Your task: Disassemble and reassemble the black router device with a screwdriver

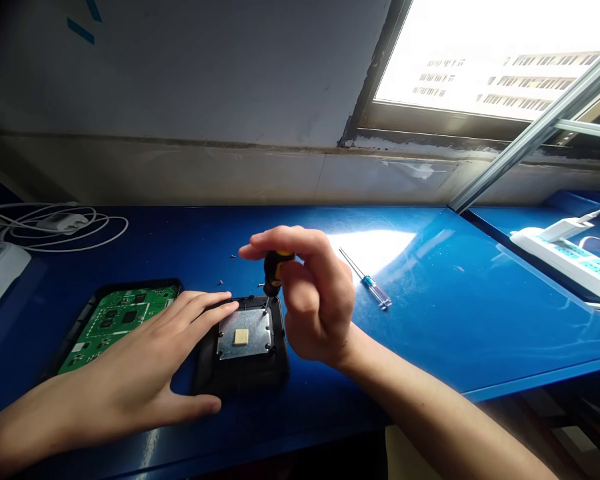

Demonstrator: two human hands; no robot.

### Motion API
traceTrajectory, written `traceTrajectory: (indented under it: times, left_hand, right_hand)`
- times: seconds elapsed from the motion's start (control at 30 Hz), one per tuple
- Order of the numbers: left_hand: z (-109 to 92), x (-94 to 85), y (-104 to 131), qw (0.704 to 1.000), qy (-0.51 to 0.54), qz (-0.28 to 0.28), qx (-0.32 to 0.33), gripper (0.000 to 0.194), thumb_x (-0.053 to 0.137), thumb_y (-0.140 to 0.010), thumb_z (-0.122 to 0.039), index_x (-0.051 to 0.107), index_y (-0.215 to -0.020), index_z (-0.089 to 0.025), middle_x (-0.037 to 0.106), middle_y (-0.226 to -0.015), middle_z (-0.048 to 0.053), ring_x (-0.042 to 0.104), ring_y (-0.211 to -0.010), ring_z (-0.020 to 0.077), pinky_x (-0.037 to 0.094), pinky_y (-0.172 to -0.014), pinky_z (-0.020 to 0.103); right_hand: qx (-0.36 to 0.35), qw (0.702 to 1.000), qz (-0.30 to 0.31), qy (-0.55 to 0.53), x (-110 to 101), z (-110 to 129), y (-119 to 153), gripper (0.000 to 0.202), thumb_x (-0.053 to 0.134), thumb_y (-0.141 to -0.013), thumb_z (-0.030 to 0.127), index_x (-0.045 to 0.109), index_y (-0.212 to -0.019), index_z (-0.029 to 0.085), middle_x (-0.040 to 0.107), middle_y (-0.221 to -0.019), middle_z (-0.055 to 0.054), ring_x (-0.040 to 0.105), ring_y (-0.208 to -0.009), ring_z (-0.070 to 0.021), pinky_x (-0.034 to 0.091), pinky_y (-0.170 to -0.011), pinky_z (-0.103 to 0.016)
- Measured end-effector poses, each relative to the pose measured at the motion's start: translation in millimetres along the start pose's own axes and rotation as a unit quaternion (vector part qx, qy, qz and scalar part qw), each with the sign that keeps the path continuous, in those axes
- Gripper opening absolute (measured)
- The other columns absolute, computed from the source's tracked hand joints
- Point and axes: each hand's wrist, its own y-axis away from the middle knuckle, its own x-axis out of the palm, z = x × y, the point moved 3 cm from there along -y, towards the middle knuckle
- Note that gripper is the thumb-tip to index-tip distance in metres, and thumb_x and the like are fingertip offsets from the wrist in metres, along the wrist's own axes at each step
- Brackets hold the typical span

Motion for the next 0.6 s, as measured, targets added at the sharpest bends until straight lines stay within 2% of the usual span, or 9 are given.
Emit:
traceTrajectory:
  times: [0.1,0.17,0.27,0.37,0.47,0.53,0.6]
  left_hand:
    - [0.2,0.2,0.1,1.0,-0.006,-0.002,0.004,0.092,0.081,-0.08,-0.055,0.034,-0.157,-0.035,0.04,-0.163,0.008,0.041,-0.148,0.0369,0.049,-0.115,0.056]
    - [0.7,0.8,0.1,1.0,-0.008,-0.003,0.003,0.093,0.081,-0.08,-0.056,0.034,-0.158,-0.035,0.041,-0.163,0.007,0.041,-0.149,0.0369,0.048,-0.116,0.056]
    - [1.4,1.7,-0.2,1.0,-0.003,-0.002,0.001,0.094,0.081,-0.08,-0.057,0.035,-0.158,-0.034,0.041,-0.163,0.007,0.04,-0.15,0.0373,0.047,-0.117,0.056]
    - [1.5,2.1,-0.8,1.0,0.0,-0.001,-0.002,0.093,0.082,-0.079,-0.056,0.036,-0.157,-0.035,0.04,-0.164,0.008,0.038,-0.151,0.0369,0.046,-0.118,0.056]
    - [1.2,1.7,-0.9,1.0,-0.001,-0.002,-0.004,0.093,0.083,-0.079,-0.054,0.035,-0.157,-0.036,0.04,-0.163,0.008,0.038,-0.151,0.0362,0.046,-0.118,0.056]
    - [0.8,1.4,-0.6,1.0,-0.001,0.0,-0.004,0.093,0.082,-0.079,-0.054,0.034,-0.157,-0.036,0.04,-0.164,0.008,0.04,-0.149,0.0364,0.047,-0.116,0.056]
    - [0.6,1.3,-0.4,1.0,-0.001,0.002,-0.004,0.092,0.081,-0.08,-0.056,0.034,-0.157,-0.036,0.04,-0.163,0.008,0.041,-0.149,0.0372,0.049,-0.114,0.057]
  right_hand:
    - [-0.043,0.998,-0.003,0.046,-1.7,-0.6,-1.9,0.022,0.065,-0.099,0.041,0.069,-0.115,0.025,0.069,-0.097,-0.005,0.071,-0.079,-0.0202,0.063,-0.064,-0.038]
    - [-0.056,0.994,-0.011,0.091,-2.7,0.0,-3.4,0.026,0.075,-0.092,0.043,0.072,-0.112,0.026,0.064,-0.094,-0.004,0.067,-0.075,-0.0187,0.061,-0.061,-0.037]
    - [-0.041,0.993,-0.013,0.111,-1.9,2.4,-4.3,0.018,0.069,-0.097,0.026,0.072,-0.114,0.025,0.068,-0.094,-0.004,0.068,-0.077,-0.0177,0.061,-0.062,-0.035]
    - [-0.015,0.997,-0.004,0.075,0.7,3.7,-3.2,0.024,0.052,-0.104,0.016,0.068,-0.121,0.025,0.077,-0.102,-0.004,0.075,-0.085,-0.0185,0.063,-0.068,-0.036]
    - [0.004,0.999,0.002,0.032,0.7,0.7,-2.3,0.023,0.046,-0.107,0.021,0.066,-0.12,0.024,0.078,-0.114,-0.006,0.078,-0.09,-0.02,0.065,-0.073,-0.039]
    - [-0.005,0.999,0.012,0.036,-0.5,-1.7,-3.1,0.02,0.053,-0.106,0.031,0.066,-0.12,0.024,0.076,-0.115,-0.008,0.077,-0.093,-0.0215,0.065,-0.074,-0.04]
    - [-0.026,0.996,0.011,0.079,-2.5,-2.5,-4.7,0.023,0.066,-0.099,0.04,0.068,-0.116,0.026,0.073,-0.107,-0.007,0.075,-0.092,-0.0224,0.065,-0.073,-0.041]
